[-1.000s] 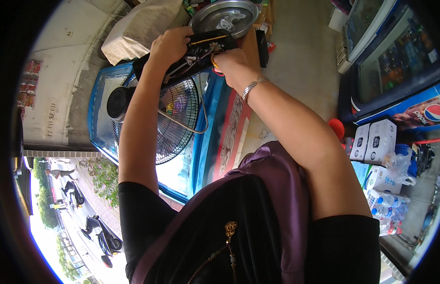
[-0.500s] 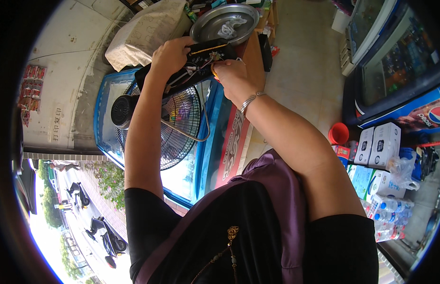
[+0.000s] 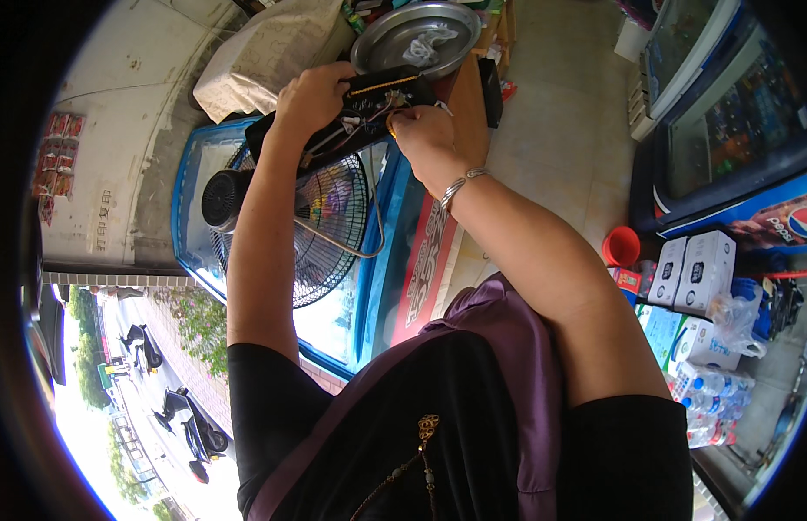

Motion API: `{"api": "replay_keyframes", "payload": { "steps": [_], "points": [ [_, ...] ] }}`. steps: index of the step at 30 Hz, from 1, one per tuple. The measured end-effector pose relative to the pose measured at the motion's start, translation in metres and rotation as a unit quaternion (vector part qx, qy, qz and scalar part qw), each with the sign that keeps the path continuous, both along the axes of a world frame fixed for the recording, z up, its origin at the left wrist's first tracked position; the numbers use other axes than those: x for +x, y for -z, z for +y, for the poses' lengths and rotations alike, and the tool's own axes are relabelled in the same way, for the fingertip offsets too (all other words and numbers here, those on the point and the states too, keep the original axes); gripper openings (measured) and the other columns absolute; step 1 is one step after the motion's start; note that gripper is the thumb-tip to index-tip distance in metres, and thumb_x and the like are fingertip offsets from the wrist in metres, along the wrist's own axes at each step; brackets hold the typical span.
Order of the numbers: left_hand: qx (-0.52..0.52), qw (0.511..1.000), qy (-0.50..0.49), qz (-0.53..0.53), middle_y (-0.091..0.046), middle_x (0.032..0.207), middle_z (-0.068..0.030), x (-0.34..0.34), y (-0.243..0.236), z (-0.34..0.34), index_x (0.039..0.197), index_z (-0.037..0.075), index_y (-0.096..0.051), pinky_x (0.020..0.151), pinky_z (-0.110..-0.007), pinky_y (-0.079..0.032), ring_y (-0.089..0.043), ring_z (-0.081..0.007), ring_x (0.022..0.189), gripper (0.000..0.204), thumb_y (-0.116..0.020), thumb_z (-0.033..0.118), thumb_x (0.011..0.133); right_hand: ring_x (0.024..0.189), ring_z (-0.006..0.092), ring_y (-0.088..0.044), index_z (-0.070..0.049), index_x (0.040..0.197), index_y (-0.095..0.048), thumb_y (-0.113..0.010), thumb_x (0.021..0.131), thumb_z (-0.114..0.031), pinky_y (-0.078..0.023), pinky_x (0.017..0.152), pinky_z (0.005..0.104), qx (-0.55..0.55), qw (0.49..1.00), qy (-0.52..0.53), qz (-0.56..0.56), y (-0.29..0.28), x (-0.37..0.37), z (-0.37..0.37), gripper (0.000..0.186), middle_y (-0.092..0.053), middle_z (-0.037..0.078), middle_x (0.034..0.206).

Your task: The person repairs a small black electronic device by twisting and connecting wires inside its casing. They use red scissors to cut a yellow wire and continue adjusting the internal connections while holding the device over a blue freezer in a shop.

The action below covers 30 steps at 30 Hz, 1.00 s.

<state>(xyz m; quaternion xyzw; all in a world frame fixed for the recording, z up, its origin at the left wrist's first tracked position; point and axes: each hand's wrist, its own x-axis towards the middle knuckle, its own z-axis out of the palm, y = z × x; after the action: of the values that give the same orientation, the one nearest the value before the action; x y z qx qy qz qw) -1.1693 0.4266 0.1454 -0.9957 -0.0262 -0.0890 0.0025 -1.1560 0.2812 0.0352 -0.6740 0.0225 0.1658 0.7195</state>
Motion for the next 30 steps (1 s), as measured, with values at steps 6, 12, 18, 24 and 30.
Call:
{"api": "replay_keyframes", "payload": {
  "steps": [6, 12, 18, 24, 30],
  "points": [
    [0.018, 1.0, 0.0, -0.014, -0.071, 0.097, -0.0097, 0.003, 0.006, 0.008, 0.107, 0.025, -0.069, 0.081, -0.044, -0.054, -0.068, -0.0332, 0.094, 0.021, -0.061, 0.022, 0.088, 0.079, 0.0105, -0.065, -0.005, 0.096, -0.067, -0.062, 0.094, -0.021, -0.045, 0.062, 0.029, -0.039, 0.996, -0.059, 0.049, -0.008, 0.002, -0.007, 0.017, -0.062, 0.001, 0.078],
    [0.007, 1.0, -0.008, -0.01, -0.071, 0.099, -0.0089, 0.0, 0.006, 0.003, 0.109, 0.025, -0.068, 0.082, -0.044, -0.053, -0.068, -0.0327, 0.096, 0.024, -0.062, 0.02, 0.086, 0.098, 0.0175, -0.067, -0.009, 0.109, -0.058, -0.056, 0.097, -0.023, -0.035, 0.099, 0.0623, -0.031, 0.983, -0.096, 0.153, -0.04, -0.005, -0.018, 0.019, -0.064, 0.005, 0.103],
    [0.031, 0.999, -0.015, -0.017, -0.071, 0.102, -0.0083, 0.003, 0.01, -0.002, 0.107, 0.024, -0.07, 0.081, -0.041, -0.054, -0.069, -0.0288, 0.098, 0.028, -0.063, 0.014, 0.082, 0.104, 0.0279, -0.066, -0.007, 0.115, -0.054, -0.062, 0.094, -0.028, -0.047, 0.092, 0.0589, -0.016, 0.983, -0.15, 0.102, -0.053, -0.02, -0.033, 0.031, -0.056, 0.017, 0.122],
    [0.032, 0.998, -0.028, -0.044, -0.072, 0.103, -0.0071, 0.004, 0.011, -0.002, 0.108, 0.028, -0.07, 0.082, -0.041, -0.055, -0.07, -0.0292, 0.096, 0.033, -0.064, 0.013, 0.08, 0.065, 0.0102, -0.055, -0.005, 0.114, -0.059, -0.062, 0.094, -0.021, -0.054, 0.076, 0.0342, -0.052, 0.993, -0.102, 0.038, -0.042, -0.009, -0.037, 0.026, -0.058, 0.002, 0.082],
    [0.013, 0.999, -0.022, -0.035, -0.071, 0.11, -0.0076, 0.001, 0.006, 0.001, 0.104, 0.018, -0.074, 0.082, -0.038, -0.055, -0.069, -0.0275, 0.104, 0.023, -0.061, 0.014, 0.086, 0.054, 0.003, -0.036, -0.003, 0.101, -0.068, -0.063, 0.094, -0.017, -0.036, 0.054, 0.0213, -0.098, 0.988, -0.05, -0.11, -0.024, 0.004, -0.04, 0.017, -0.048, -0.006, 0.072]
  ]
}}
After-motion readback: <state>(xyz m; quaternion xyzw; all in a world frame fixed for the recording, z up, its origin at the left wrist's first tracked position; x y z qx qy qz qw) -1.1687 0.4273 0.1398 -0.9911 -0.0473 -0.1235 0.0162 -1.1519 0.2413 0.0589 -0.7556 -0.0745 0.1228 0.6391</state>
